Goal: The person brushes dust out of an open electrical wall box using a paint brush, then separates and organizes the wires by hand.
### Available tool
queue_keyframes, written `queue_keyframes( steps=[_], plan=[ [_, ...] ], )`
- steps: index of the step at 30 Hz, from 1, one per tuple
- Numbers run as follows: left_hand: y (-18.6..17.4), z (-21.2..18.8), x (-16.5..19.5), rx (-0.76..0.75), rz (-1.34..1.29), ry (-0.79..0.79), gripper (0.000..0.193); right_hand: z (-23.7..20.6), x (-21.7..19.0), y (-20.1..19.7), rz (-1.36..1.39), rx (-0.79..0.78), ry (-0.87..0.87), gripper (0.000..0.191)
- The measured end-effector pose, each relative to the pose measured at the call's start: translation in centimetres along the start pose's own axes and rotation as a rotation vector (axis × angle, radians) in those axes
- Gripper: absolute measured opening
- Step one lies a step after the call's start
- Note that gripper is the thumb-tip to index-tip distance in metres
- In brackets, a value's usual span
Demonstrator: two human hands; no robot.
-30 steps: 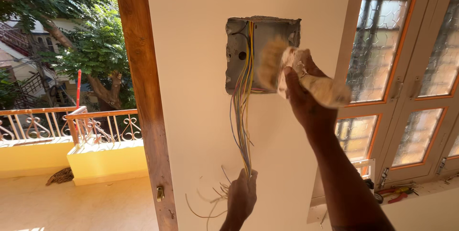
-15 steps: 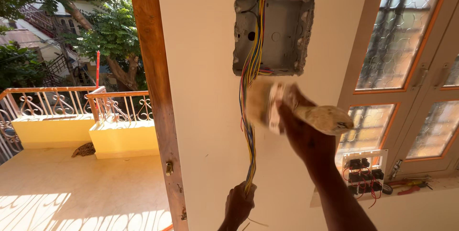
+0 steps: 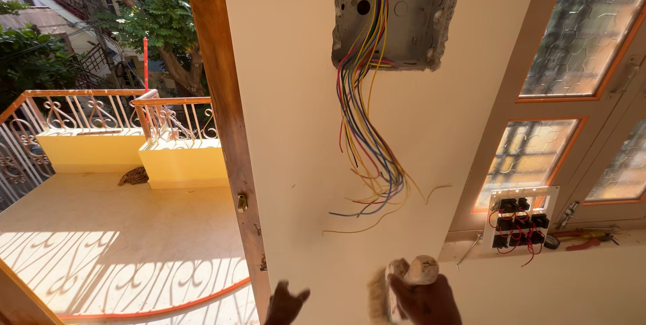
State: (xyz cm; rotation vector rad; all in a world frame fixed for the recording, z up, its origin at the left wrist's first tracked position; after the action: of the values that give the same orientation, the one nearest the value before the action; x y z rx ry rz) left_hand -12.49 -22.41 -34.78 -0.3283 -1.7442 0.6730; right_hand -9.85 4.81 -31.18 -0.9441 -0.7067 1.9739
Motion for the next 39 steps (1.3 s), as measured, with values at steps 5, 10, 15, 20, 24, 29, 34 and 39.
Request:
queue_keyframes(
  steps=[5, 10, 15, 20, 24, 29, 34, 39],
  plan=[
    [-7.4, 0.7, 16.1, 0.328, -0.65, 0.693, 0.056, 2.2, -3.4, -14.1, 0.424, 0.413, 0.17, 0.056],
    [-6.7, -0.5, 27.4, -0.296, -0.948, 0.532, 0.093, 4.5, -9.9, -21.4, 0.133, 0.892, -0.239, 0.055],
    [-6.1, -1.4, 28.5, -0.14, -0.688, 0.493, 0.077, 4.0, -2.7, -6.1, 0.689, 0.117, 0.36, 0.027],
    [-4.0, 0.4, 28.0, -0.186, -0.493, 0.603, 0.041, -1.7, -0.3, -0.5, 0.056, -0.173, 0.184, 0.027],
    [-2.0, 1.0, 27.2, -0.308, -0.637, 0.558, 0.043, -1.0, 1.2, -6.0, 0.45, 0.228, 0.209, 0.032],
    [-1.0, 1.1, 27.1, -0.345, -0.685, 0.605, 0.045, 1.6, -0.5, -14.7, 1.248, 0.783, -0.045, 0.048],
    [0.5, 0.6, 26.1, -0.456, -0.836, 0.428, 0.043, -0.1, 0.3, -5.0, 1.052, 0.541, 0.602, 0.033],
    [1.7, -0.4, 26.7, -0.665, -0.913, 0.343, 0.042, -4.0, 2.4, -1.3, 1.019, 0.551, 0.854, 0.022]
  ],
)
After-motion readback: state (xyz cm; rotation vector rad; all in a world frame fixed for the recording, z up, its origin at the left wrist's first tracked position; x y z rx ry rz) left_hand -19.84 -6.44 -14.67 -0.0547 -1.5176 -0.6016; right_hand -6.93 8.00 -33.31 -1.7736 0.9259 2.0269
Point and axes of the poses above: each hand's wrist, its own z-axis towards the middle knuckle, its own y-axis out of the palm, x = y × z, the point moved 7 cm from there along z, towards the middle knuckle, and after that the axes turned 3 degrees about -y, right-handed, at the moved point
